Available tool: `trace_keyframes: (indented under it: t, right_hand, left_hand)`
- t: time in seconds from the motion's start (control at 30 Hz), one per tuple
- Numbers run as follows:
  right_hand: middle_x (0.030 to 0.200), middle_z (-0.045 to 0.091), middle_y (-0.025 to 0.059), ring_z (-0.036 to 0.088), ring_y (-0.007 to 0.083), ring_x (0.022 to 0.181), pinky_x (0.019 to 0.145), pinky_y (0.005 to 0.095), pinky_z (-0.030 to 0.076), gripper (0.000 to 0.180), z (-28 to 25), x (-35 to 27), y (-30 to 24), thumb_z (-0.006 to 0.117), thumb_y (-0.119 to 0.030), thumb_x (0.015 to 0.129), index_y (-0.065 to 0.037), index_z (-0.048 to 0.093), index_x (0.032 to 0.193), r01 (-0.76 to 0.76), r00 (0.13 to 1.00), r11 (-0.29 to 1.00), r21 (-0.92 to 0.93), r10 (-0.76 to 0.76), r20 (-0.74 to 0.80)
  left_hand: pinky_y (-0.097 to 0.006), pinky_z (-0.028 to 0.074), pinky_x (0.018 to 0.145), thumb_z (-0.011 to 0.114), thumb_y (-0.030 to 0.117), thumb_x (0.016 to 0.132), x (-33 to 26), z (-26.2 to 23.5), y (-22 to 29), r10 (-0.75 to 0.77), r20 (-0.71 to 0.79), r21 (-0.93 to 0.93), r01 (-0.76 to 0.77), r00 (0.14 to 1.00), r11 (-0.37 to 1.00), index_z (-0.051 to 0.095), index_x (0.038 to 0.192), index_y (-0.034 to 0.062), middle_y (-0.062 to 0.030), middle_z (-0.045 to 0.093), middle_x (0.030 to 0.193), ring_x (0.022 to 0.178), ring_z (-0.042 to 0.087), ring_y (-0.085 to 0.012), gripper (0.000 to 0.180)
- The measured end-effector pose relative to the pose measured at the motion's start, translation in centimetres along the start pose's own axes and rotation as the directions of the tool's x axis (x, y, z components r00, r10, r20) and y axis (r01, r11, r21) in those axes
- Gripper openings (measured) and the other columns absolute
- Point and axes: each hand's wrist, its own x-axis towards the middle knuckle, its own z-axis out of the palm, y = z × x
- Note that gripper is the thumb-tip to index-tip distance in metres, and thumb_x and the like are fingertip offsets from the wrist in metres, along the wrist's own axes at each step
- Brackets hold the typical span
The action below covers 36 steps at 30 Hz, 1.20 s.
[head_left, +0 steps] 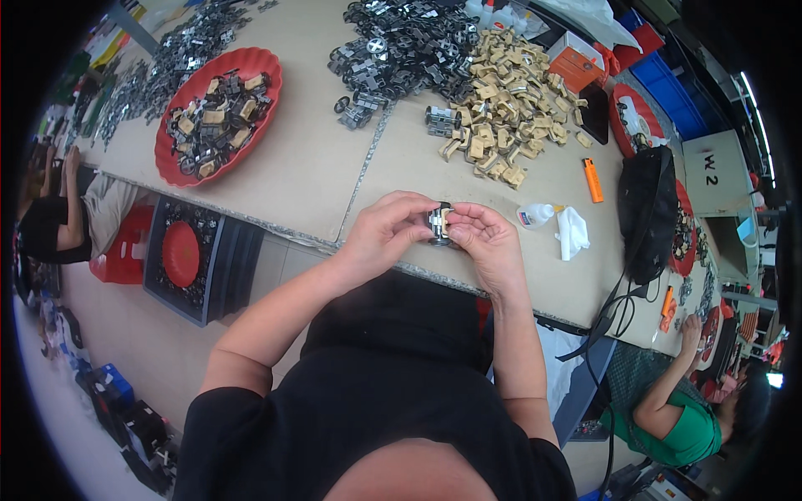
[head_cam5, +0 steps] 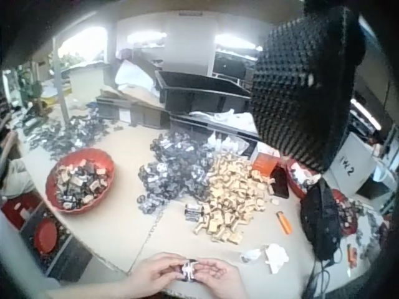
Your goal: The person assembles small metallic parts and lock cylinders by applying glue from a bottle to a part at an industrial workbench.
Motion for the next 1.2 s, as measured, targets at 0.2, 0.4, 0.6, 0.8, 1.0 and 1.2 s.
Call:
trace_keyframes:
  t: [0.2,0.4,0.6,0.8,1.0,1.2]
  right_hand:
    - [0.094,0.059,0.009,0.057,0.0115,0.083,0.074,0.0229,0.047,0.03,-0.1,-0.1,0.1,0.06,0.001,0.076,0.003,0.05,0.104,-0.012,1.0,0.999,-0.041,0.012,-0.008]
    - [0.094,0.058,0.0087,0.056,0.0107,0.083,0.074,0.0222,0.047,0.03,0.0,-0.3,0.3,0.059,0.0,0.077,0.003,0.049,0.105,0.031,0.999,0.999,-0.044,-0.032,-0.033]
    - [0.094,0.056,0.0087,0.054,0.0108,0.083,0.076,0.0222,0.045,0.03,0.5,-0.6,0.5,0.059,0.0,0.077,0.003,0.049,0.105,0.055,0.998,0.998,-0.004,-0.055,-0.026]
    - [0.093,0.056,0.0084,0.054,0.011,0.084,0.076,0.0226,0.045,0.032,0.7,-0.6,0.7,0.06,0.001,0.075,0.003,0.049,0.105,0.107,0.993,0.994,-0.013,-0.108,-0.047]
    - [0.096,0.056,0.0096,0.055,0.0116,0.085,0.077,0.0232,0.045,0.029,0.7,-0.8,0.8,0.06,0.002,0.076,0.004,0.052,0.104,0.125,0.991,0.989,-0.082,-0.128,-0.033]
    - [0.101,0.054,0.0102,0.053,0.0134,0.092,0.081,0.0253,0.044,0.033,1.2,-0.8,1.3,0.058,0.003,0.077,0.005,0.052,0.109,0.164,0.985,0.983,-0.082,-0.168,-0.037]
  left_hand:
    - [-0.022,0.049,0.073,0.054,-0.007,0.076,0.0,-0.1,-0.4,0.007,0.008,-0.018,-0.007,1.0,1.0,0.052,0.107,-0.0008,-0.0098,0.049,0.107,0.086,0.053,-0.0124,0.031]
    - [-0.025,0.049,0.074,0.053,-0.007,0.076,0.0,0.2,-0.5,0.019,0.005,0.028,-0.019,1.0,0.999,0.05,0.106,-0.0017,-0.0117,0.048,0.107,0.083,0.056,-0.0146,0.031]
    - [-0.024,0.049,0.07,0.056,-0.006,0.075,-0.2,0.4,-1.1,0.051,-0.028,0.018,-0.05,0.998,0.999,0.051,0.105,-0.0014,-0.0116,0.049,0.104,0.078,0.055,-0.0141,0.031]
    - [-0.024,0.046,0.064,0.058,-0.005,0.074,-0.1,0.2,-0.9,0.105,-0.047,0.044,-0.103,0.993,0.994,0.053,0.103,-0.0001,-0.0092,0.051,0.1,0.072,0.053,-0.0128,0.03]
    - [-0.023,0.047,0.066,0.058,-0.005,0.074,-0.2,-0.1,-1.0,0.131,-0.018,0.005,-0.131,0.991,0.991,0.053,0.103,0.0,-0.0089,0.051,0.1,0.073,0.054,-0.0124,0.03]
    - [-0.025,0.052,0.072,0.056,-0.009,0.074,-0.3,0.3,-0.8,0.054,-0.021,-0.057,-0.055,0.998,0.997,0.052,0.097,-0.0031,-0.0118,0.045,0.106,0.087,0.057,-0.0164,0.024]
